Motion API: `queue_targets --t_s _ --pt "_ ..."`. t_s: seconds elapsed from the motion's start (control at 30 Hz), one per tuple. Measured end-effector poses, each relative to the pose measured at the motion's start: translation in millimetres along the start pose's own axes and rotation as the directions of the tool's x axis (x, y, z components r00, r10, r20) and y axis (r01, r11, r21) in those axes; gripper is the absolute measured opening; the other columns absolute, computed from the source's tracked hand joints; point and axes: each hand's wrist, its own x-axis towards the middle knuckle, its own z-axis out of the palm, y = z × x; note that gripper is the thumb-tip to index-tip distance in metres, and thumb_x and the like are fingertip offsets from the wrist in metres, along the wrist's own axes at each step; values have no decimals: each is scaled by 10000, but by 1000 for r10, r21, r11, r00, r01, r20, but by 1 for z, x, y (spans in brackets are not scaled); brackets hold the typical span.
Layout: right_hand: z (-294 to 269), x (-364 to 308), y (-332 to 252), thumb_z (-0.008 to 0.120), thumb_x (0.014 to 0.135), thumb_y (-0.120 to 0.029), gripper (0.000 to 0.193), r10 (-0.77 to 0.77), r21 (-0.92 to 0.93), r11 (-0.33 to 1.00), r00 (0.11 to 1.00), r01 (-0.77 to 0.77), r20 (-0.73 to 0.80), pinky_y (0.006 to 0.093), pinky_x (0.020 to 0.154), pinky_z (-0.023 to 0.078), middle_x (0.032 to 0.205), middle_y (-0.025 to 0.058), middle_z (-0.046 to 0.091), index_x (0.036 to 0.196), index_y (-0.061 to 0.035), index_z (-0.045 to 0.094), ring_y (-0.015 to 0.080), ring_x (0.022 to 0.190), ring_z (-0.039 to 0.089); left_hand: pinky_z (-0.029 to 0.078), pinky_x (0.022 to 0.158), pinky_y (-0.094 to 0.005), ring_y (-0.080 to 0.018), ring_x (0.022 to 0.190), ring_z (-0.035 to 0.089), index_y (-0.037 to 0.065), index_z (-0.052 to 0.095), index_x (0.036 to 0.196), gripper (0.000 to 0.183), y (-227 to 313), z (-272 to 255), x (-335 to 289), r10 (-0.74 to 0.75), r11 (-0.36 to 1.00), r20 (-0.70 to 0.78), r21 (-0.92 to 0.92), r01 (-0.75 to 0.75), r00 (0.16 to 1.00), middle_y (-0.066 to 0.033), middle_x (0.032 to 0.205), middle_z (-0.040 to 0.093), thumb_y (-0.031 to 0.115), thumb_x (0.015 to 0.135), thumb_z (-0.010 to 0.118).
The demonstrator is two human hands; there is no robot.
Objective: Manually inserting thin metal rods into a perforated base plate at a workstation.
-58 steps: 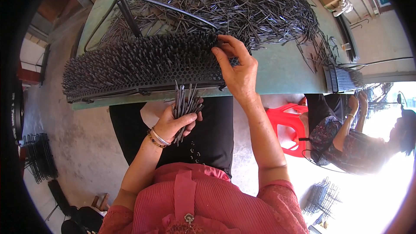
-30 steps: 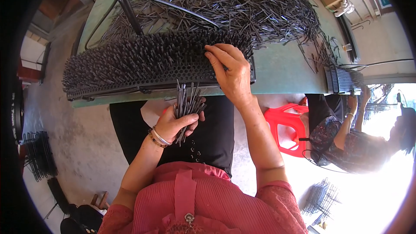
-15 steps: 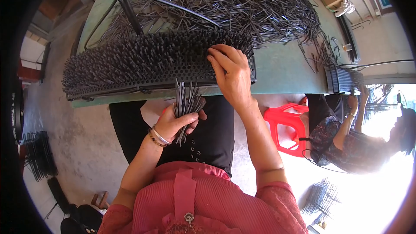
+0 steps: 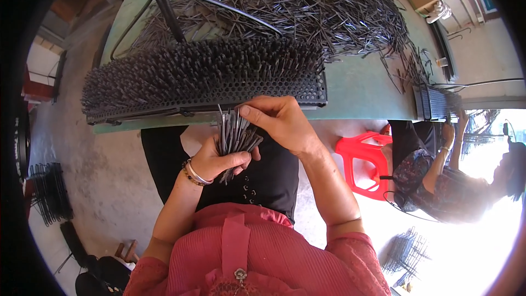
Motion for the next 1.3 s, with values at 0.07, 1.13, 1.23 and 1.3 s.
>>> queue_targets --t_s 0.07,1.13,1.23,1.3 --pt "2 -1 -4 663 869 -179 252 52 -9 999 998 -52 20 241 703 462 867 46 656 961 56 676 79 804 565 437 543 -203 -65 616 517 2 597 1014 164 -3 -1 -2 1 1000 17 -27 0 1000 -58 877 633 81 871 595" --pt "22 53 -13 672 811 -42 161 -563 -614 696 814 373 -144 252 680 485 854 111 666 958 22 665 154 742 626 513 576 -256 -105 657 576 -6 537 1170 321 -15 -16 -10 -46 978 -214 -208 1 976 -40 823 605 128 885 600" --pt "25 58 -6 688 783 -33 168 -680 -711 536 732 454 -45 277 658 490 855 118 650 942 19 664 209 730 630 482 565 -229 -86 660 563 -3 540 1156 309 -17 -18 -11 1 993 -198 -116 -25 980 -42 804 595 147 893 601" --pt "28 59 -6 692 773 -34 172 -667 -720 534 744 444 -36 298 661 493 891 122 633 936 13 664 250 755 627 463 552 -220 -73 647 544 -5 544 1150 306 -17 -17 -11 -22 991 -212 -132 -7 977 -37 792 599 148 892 605"
